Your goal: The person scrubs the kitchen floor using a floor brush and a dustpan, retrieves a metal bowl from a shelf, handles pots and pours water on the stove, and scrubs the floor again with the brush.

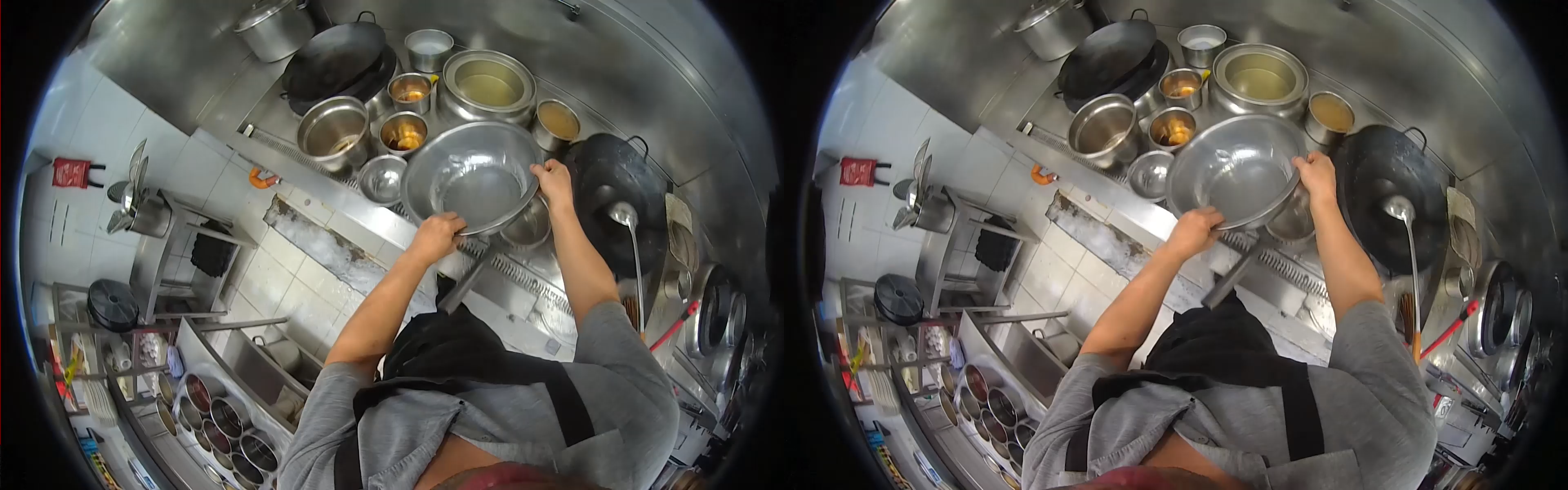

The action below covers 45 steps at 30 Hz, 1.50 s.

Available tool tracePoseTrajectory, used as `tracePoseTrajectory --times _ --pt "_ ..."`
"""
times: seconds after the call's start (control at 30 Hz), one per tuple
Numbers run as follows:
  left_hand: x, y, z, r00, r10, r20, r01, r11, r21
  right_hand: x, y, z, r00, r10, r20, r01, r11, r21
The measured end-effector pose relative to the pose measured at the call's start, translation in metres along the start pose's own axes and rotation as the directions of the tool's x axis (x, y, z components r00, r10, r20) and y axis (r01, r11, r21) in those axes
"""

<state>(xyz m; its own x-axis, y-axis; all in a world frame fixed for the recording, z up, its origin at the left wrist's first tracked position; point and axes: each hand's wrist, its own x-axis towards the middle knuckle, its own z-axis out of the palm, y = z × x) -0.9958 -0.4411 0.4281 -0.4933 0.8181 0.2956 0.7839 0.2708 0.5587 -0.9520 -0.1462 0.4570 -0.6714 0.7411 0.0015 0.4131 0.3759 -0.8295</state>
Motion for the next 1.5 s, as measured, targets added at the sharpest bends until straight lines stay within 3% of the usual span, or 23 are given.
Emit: tracePoseTrajectory --times 0.07,0.17,0.23,0.27,0.33,0.37,0.43,0.47,0.5,0.57,0.63,0.7,0.77,0.8,0.83,0.93,1.03,1.1,1.2,1.23,1.27,1.37,1.5 --pt "0.026 -0.027 0.013 0.994 -0.092 0.058 0.092 0.996 -0.014 0.039 0.016 0.022 0.996 0.046 0.078 -0.050 0.997 0.052" --pt "0.048 -0.074 0.032 0.988 -0.059 0.144 0.054 0.998 0.037 0.084 0.045 0.060 0.959 0.174 0.226 -0.187 0.982 0.040" --pt "0.052 -0.095 0.047 0.980 -0.093 0.175 0.086 0.995 0.046 0.102 0.069 0.079 0.975 0.047 0.219 0.033 0.938 -0.346" --pt "0.055 -0.106 0.050 0.978 -0.129 0.166 0.113 0.988 0.102 0.106 0.069 0.086 0.973 0.069 0.222 0.014 0.936 -0.351" --pt "0.053 -0.126 0.055 0.979 -0.159 0.124 0.140 0.979 0.150 0.104 0.069 0.097 0.848 0.398 0.349 -0.272 0.893 -0.358" --pt "0.052 -0.134 0.057 0.976 -0.172 0.134 0.154 0.979 0.135 0.101 0.064 0.099 0.838 0.415 0.354 -0.280 0.884 -0.374" --pt "0.049 -0.153 0.056 0.984 -0.123 0.133 0.094 0.974 0.207 0.092 0.051 0.105 0.935 0.063 0.348 0.196 0.728 -0.657" --pt "0.052 -0.157 0.047 0.968 -0.150 0.203 0.100 0.966 0.237 0.090 0.045 0.106 0.931 0.075 0.356 0.193 0.727 -0.659" --pt "0.056 -0.155 0.034 0.965 -0.158 0.212 0.107 0.967 0.233 0.089 0.039 0.105 0.940 0.012 0.341 0.218 0.748 -0.627" --pt "0.064 -0.146 0.004 0.971 -0.048 0.235 0.045 0.999 0.018 0.084 0.024 0.098 0.945 -0.047 0.325 0.242 0.769 -0.592" --pt "0.069 -0.153 -0.022 0.944 -0.040 0.326 0.062 0.997 -0.056 0.078 0.006 0.089 0.975 -0.161 0.153 0.201 0.933 -0.298" --pt "0.064 -0.171 -0.035 0.973 -0.208 0.096 0.223 0.957 -0.186 0.067 -0.010 0.086 0.989 -0.052 0.136 0.078 0.978 -0.191" --pt "0.046 -0.201 -0.047 0.788 -0.613 -0.052 0.594 0.780 -0.197 0.050 -0.011 0.089 0.990 0.061 0.128 -0.051 0.996 -0.075" --pt "0.040 -0.212 -0.058 0.695 -0.704 -0.149 0.680 0.710 -0.181 0.043 -0.011 0.091 0.982 0.113 0.153 -0.113 0.994 -0.013" --pt "0.034 -0.222 -0.069 0.590 -0.770 -0.243 0.754 0.633 -0.176 0.039 -0.011 0.093 0.970 0.167 0.175 -0.177 0.983 0.047" --pt "0.024 -0.238 -0.078 0.636 -0.714 -0.292 0.719 0.686 -0.111 0.043 -0.015 0.086 0.978 0.178 0.108 -0.188 0.978 0.092" --pt "0.075 -0.225 -0.071 0.660 -0.734 -0.162 0.661 0.669 -0.338 0.086 -0.022 0.077 0.981 0.161 -0.108 -0.134 0.966 0.223" --pt "0.138 -0.209 -0.073 0.768 -0.621 -0.157 0.563 0.772 -0.295 0.131 -0.029 0.076 0.946 0.167 -0.278 -0.122 0.978 0.172" --pt "0.235 -0.225 -0.047 0.873 -0.456 -0.172 0.394 0.868 -0.302 0.207 -0.016 0.090 0.921 0.157 -0.358 -0.072 0.968 0.240" --pt "0.273 -0.223 -0.045 0.835 -0.547 -0.063 0.503 0.804 -0.316 0.233 0.008 0.099 0.909 0.243 -0.338 -0.234 0.970 0.067" --pt "0.305 -0.242 -0.026 0.843 -0.532 -0.080 0.491 0.821 -0.292 0.254 0.029 0.108 0.884 0.327 -0.335 -0.381 0.918 -0.110" --pt "0.378 -0.296 0.025 0.726 -0.681 0.093 0.686 0.713 -0.144 0.284 0.058 0.127 0.849 0.390 -0.357 -0.436 0.898 -0.054" --pt "0.422 -0.335 0.062 0.681 -0.723 0.115 0.722 0.689 0.056 0.302 0.066 0.132 0.839 0.459 -0.292 -0.461 0.885 0.066"
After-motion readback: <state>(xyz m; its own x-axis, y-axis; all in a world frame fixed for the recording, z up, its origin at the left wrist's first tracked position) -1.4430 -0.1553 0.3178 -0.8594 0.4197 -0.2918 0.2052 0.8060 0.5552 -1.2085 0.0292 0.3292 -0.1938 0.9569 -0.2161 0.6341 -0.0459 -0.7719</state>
